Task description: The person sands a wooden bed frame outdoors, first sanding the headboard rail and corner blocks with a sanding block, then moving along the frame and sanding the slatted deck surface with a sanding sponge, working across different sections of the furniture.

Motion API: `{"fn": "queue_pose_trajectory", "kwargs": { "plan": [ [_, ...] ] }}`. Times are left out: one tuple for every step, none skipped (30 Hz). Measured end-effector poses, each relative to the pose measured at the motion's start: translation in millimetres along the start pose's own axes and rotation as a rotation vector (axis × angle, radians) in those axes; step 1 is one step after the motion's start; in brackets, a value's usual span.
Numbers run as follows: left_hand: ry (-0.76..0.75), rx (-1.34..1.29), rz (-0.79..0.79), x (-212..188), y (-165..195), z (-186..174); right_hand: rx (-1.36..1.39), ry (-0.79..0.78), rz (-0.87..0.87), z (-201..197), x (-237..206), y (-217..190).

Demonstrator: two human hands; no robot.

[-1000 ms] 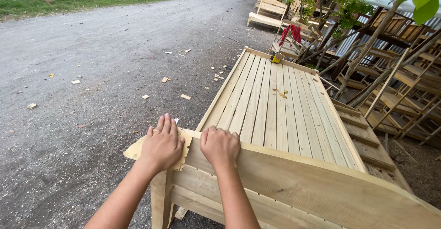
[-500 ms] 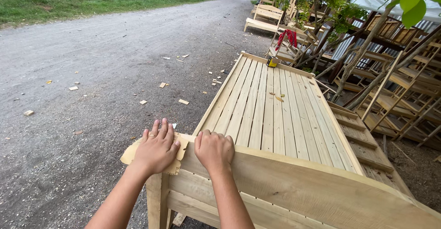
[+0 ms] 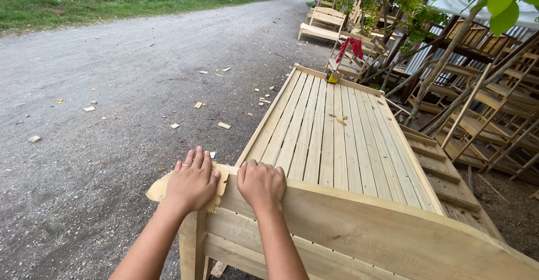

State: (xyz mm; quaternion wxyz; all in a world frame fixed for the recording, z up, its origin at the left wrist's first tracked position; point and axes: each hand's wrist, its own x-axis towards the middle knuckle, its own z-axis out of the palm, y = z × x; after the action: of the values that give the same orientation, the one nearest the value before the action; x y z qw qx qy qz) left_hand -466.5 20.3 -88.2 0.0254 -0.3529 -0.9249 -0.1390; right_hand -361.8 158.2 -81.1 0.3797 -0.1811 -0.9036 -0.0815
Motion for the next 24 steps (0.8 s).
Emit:
{"fn": "queue_pose_trajectory", "kwargs": {
  "plan": [
    [-0.04, -0.018, -0.016, 4.3, -0.4, -3.7, 0.01, 0.009, -0.003, -0.6, 0.1, 0.0],
    [-0.069, -0.038, -0.029, 15.3, -0.1, -10.3, 0.008, 0.003, -0.001, -0.9, 0.4, 0.1],
    [-0.103, -0.059, -0.043, 25.1, 0.6, -15.5, 0.005, -0.006, 0.002, -1.3, 0.1, 0.4],
    [-0.125, -0.086, -0.053, 32.8, -0.1, -19.3, 0.006, -0.019, 0.008, -1.3, -0.1, 0.6],
    [-0.147, -0.113, -0.063, 38.8, 0.2, -24.1, 0.014, -0.026, 0.008, -1.1, -0.5, 1.0],
    [-0.173, -0.139, -0.075, 39.5, 1.3, -27.6, 0.024, -0.037, 0.01, -0.7, -1.0, 1.1],
    [-0.13, -0.094, -0.061, 38.6, -0.4, -25.2, 0.034, -0.043, 0.012, -0.1, -1.3, 1.3],
    [-0.081, -0.051, -0.045, 37.1, -3.4, -17.5, 0.035, -0.046, 0.015, 0.8, -1.4, 1.3],
    [-0.037, -0.01, -0.029, 30.3, -4.5, -11.2, 0.034, -0.054, 0.018, 1.6, -1.5, 1.2],
    [-0.005, 0.045, -0.019, 20.2, -5.9, -4.4, 0.035, -0.061, 0.02, 2.5, -1.5, 0.9],
    [0.034, 0.097, -0.008, 10.1, -5.5, 2.1, 0.033, -0.034, 0.017, 3.3, -0.8, 0.7],
    [0.103, 0.097, 0.014, -2.0, -4.3, 9.2, 0.029, -0.009, 0.011, 3.9, -0.5, 0.5],
    [0.174, 0.097, 0.032, -8.4, -4.4, 12.3, 0.027, 0.018, 0.003, 4.4, 0.3, 0.4],
    [0.101, 0.085, -0.004, -8.2, -3.4, 11.8, 0.024, 0.013, 0.009, 4.5, 0.8, 0.5],
    [0.026, 0.072, -0.041, -7.5, -1.6, 11.0, 0.022, 0.006, 0.015, 4.7, 1.3, 0.8],
    [-0.052, 0.06, -0.08, -4.1, -0.9, 8.2, 0.021, -0.004, 0.021, 4.4, 1.6, 1.3],
    [-0.052, 0.051, -0.077, 5.8, 1.3, 3.0, 0.013, -0.011, 0.017, 4.3, 1.9, 2.0],
    [-0.059, 0.042, -0.077, 18.3, 4.3, -3.6, 0.006, -0.024, 0.014, 3.9, 2.1, 2.8],
    [-0.074, 0.038, -0.081, 25.7, 4.1, -8.2, 0.005, -0.045, 0.014, 3.7, 1.6, 3.4],
    [-0.086, 0.019, -0.086, 31.2, 3.8, -11.8, 0.009, -0.016, 0.005, 3.5, 1.2, 3.8],
    [-0.099, -0.001, -0.09, 36.0, 6.1, -15.0, 0.012, 0.012, -0.003, 3.5, 0.8, 4.4],
    [-0.116, -0.019, -0.095, 34.6, 7.2, -16.3, 0.016, 0.036, -0.009, 3.4, 0.2, 4.3],
    [-0.085, -0.001, -0.082, 31.5, 5.9, -12.6, 0.021, 0.034, -0.009, 3.5, -0.3, 4.2],
    [-0.053, 0.014, -0.066, 25.4, 6.0, -10.1, 0.022, 0.031, -0.01, 3.6, -0.6, 3.8]
  ]
}}
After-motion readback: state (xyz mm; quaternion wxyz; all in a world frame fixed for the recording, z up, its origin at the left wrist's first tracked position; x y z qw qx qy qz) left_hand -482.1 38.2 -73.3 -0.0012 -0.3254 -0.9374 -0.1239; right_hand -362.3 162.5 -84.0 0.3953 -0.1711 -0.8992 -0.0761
